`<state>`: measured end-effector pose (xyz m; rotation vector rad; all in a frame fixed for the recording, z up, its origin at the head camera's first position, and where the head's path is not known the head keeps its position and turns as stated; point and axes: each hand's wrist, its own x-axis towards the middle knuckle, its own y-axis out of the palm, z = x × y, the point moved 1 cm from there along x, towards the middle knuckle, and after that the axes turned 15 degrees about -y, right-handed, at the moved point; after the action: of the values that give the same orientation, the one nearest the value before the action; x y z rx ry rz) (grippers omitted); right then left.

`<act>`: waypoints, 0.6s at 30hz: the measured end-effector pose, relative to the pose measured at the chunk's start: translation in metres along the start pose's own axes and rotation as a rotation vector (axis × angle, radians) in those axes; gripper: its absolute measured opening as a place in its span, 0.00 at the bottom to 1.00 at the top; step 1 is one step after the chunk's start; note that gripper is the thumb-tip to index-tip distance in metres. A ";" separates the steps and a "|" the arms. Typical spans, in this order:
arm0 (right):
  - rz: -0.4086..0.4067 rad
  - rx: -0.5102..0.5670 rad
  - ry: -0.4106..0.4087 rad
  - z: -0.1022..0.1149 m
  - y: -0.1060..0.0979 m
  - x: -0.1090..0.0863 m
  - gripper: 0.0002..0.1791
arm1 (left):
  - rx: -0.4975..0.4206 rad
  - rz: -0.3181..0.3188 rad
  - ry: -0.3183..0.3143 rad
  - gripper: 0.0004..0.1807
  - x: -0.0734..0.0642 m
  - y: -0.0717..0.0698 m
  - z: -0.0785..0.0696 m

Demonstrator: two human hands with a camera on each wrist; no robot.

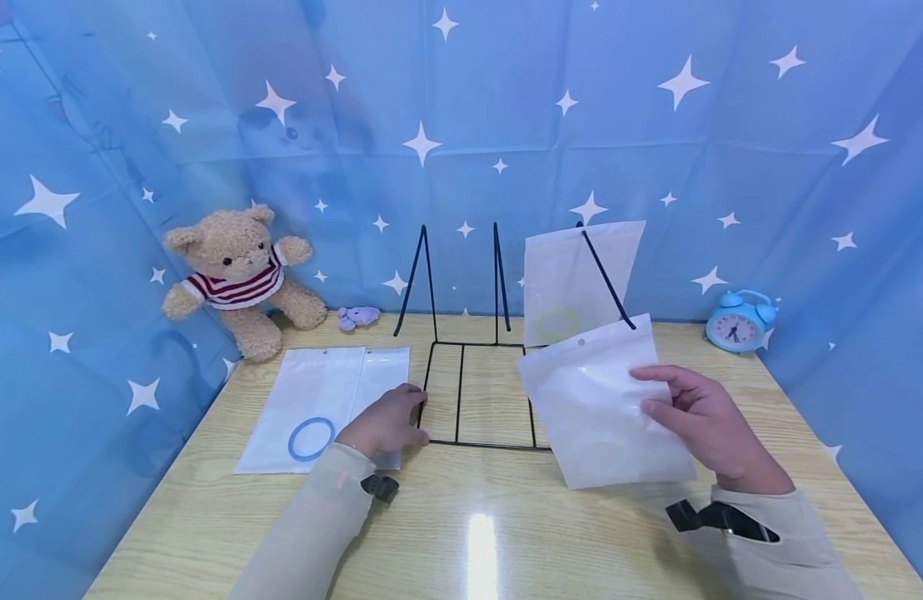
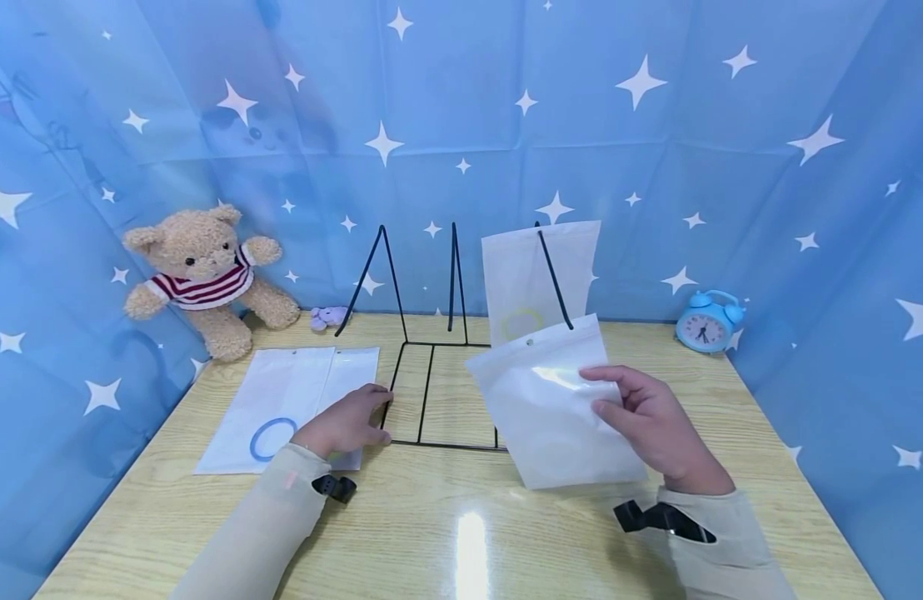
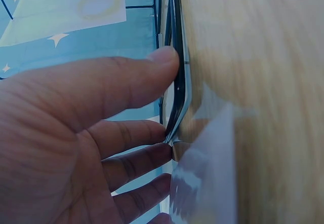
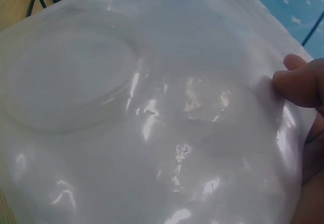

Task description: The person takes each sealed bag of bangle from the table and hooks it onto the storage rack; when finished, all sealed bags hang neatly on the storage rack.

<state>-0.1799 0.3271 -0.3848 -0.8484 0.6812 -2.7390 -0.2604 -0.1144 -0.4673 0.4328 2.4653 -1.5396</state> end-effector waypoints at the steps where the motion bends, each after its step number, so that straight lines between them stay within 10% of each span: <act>1: 0.001 0.000 -0.001 0.000 0.001 0.000 0.22 | 0.000 0.001 0.000 0.40 0.000 0.000 0.000; 18: 0.002 -0.009 -0.023 0.007 0.005 0.001 0.20 | 0.003 -0.001 -0.001 0.40 -0.001 0.000 -0.001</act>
<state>-0.1765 0.3199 -0.3813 -0.8786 0.6898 -2.7222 -0.2593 -0.1141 -0.4663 0.4313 2.4635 -1.5435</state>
